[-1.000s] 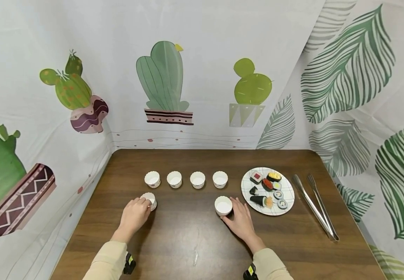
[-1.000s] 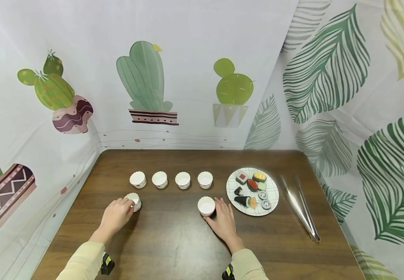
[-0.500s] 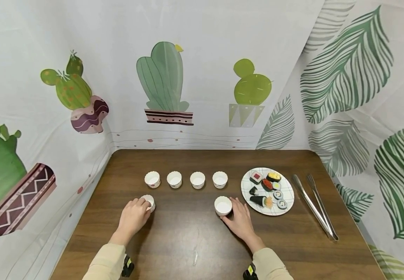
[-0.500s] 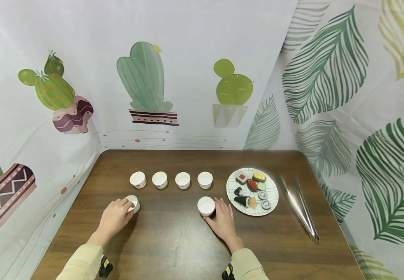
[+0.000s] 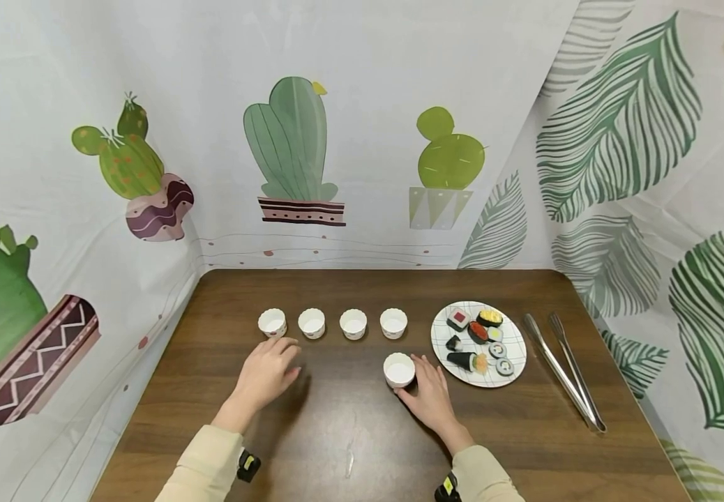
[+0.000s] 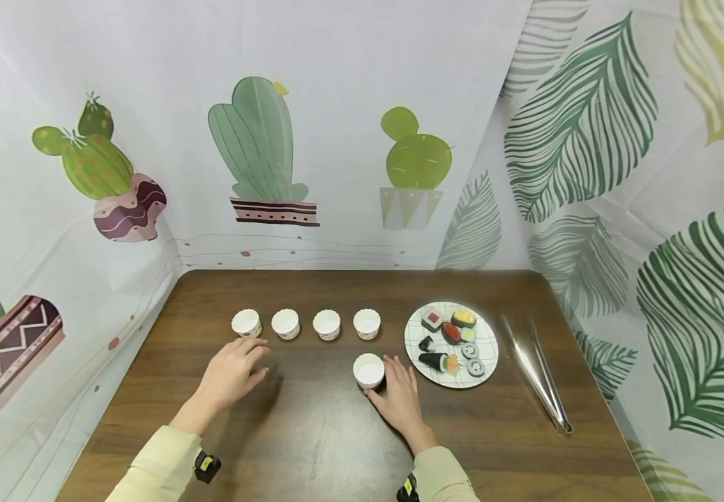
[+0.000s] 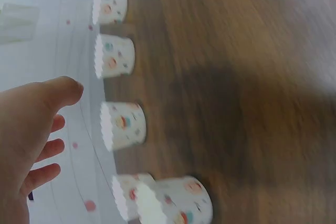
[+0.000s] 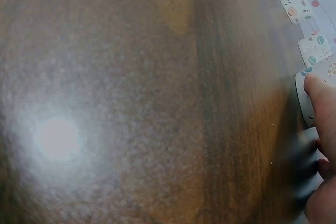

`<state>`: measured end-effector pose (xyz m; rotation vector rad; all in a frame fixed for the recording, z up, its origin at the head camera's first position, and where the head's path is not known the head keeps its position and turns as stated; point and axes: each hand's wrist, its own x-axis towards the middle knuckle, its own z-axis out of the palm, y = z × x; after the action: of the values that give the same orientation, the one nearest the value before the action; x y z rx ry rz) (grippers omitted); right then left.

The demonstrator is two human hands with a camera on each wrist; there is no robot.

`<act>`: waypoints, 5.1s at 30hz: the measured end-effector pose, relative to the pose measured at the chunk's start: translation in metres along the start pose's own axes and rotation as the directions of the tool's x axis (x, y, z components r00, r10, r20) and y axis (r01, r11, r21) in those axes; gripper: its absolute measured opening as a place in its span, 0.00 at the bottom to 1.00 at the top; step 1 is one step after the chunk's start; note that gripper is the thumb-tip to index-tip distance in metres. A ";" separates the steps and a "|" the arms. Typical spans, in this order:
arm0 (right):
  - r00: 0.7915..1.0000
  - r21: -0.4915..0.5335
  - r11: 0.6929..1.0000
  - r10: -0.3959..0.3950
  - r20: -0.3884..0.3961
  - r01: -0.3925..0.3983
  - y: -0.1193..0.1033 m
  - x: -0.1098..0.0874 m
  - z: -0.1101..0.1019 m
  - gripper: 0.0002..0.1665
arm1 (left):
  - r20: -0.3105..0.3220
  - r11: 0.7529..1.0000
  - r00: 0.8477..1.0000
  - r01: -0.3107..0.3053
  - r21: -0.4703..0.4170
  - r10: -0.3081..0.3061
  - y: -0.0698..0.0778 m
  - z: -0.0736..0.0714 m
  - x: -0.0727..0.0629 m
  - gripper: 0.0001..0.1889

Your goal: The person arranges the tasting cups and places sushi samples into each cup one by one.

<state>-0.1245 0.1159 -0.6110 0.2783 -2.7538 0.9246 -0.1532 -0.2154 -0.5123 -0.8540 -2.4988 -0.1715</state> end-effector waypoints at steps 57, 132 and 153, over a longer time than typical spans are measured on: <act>0.999 0.002 1.000 -0.018 -0.040 0.018 -0.001 -0.002 0.002 0.38 | 0.044 0.966 0.966 -0.255 0.040 0.254 0.142 0.084 0.068 0.05; 0.999 0.009 1.000 0.008 -0.032 -0.008 -0.004 -0.002 0.002 0.41 | -0.107 0.989 0.984 -0.135 0.054 0.140 0.075 0.045 0.036 0.07; 0.999 0.003 1.000 0.016 -0.028 -0.016 -0.005 -0.001 0.002 0.41 | -0.029 1.000 1.000 0.012 0.027 -0.012 0.034 0.051 -0.021 0.02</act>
<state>-0.1222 0.1113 -0.6099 0.2425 -2.7332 0.9298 -0.1391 -0.1862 -0.5681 -0.8199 -2.4742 -0.1526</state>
